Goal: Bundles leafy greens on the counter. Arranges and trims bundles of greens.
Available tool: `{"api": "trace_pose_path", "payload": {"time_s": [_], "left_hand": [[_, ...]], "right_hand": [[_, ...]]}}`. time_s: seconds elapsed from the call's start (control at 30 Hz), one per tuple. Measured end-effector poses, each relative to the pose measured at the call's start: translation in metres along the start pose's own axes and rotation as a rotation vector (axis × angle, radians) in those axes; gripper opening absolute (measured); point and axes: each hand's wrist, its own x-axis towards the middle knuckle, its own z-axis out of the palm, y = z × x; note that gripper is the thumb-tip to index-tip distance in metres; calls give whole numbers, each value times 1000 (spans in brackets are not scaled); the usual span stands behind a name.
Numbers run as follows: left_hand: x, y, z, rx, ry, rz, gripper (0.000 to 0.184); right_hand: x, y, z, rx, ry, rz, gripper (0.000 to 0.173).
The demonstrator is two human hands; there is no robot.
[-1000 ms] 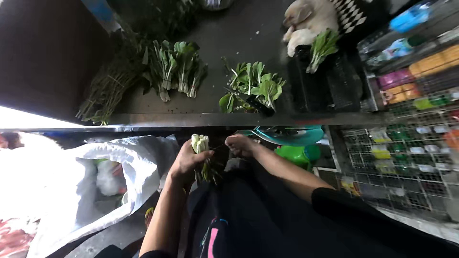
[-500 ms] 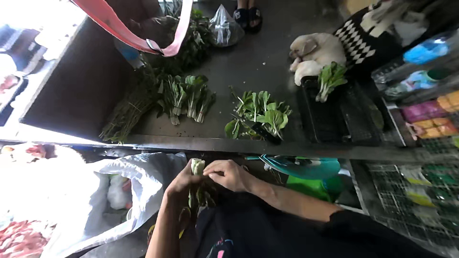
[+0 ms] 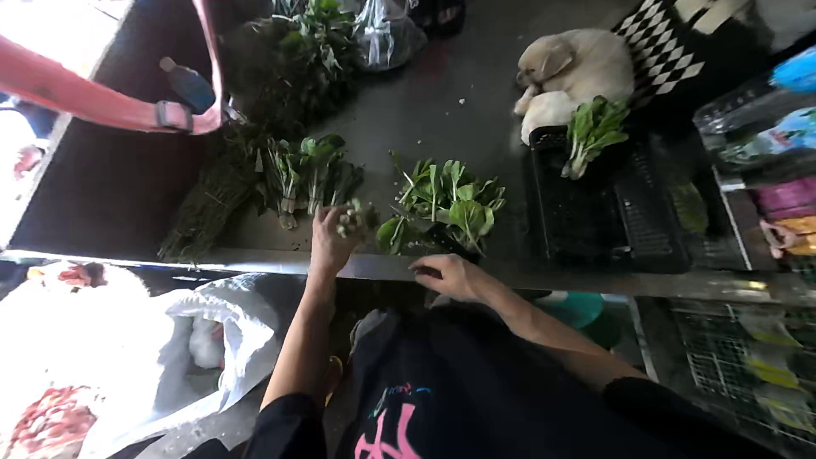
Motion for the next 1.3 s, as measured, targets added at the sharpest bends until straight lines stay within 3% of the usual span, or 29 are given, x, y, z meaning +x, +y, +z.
{"api": "trace_pose_path", "payload": {"time_s": [0.1, 0.17, 0.3, 0.37, 0.53, 0.7, 0.77, 0.87, 1.03, 1.1, 1.2, 1.3], "left_hand": [[36, 0, 26, 14, 198, 128, 50], [47, -20, 47, 127, 228, 133, 47], [57, -68, 89, 346, 11, -9, 55], [54, -77, 89, 346, -52, -15, 62], [62, -82, 83, 295, -67, 118, 67], [51, -70, 88, 204, -93, 85, 78], [35, -65, 92, 110, -5, 67, 78], [1, -61, 91, 45, 104, 22, 75], [-63, -58, 81, -257, 157, -273, 61], [-81, -52, 82, -346, 141, -350, 51], [-89, -20, 96, -415, 59, -340, 38], [-69, 32, 117, -495, -139, -212, 37]], "right_hand": [[-16, 24, -20, 95, 102, 63, 36], [-33, 44, -21, 115, 111, 144, 36], [-65, 70, -37, 145, 100, 277, 38], [-80, 76, -43, 163, 147, 343, 40], [-90, 93, -84, 222, 617, 421, 33], [-56, 166, -168, 261, 1125, 594, 44], [-39, 197, -196, 322, 1201, 756, 57], [-19, 232, -212, 284, 1161, 887, 73], [3, 255, -207, 221, 1201, 822, 56], [0, 246, -200, 271, 1218, 756, 57], [-8, 229, -194, 498, 1206, 564, 44], [-23, 184, -176, 889, 1123, 268, 27]]}}
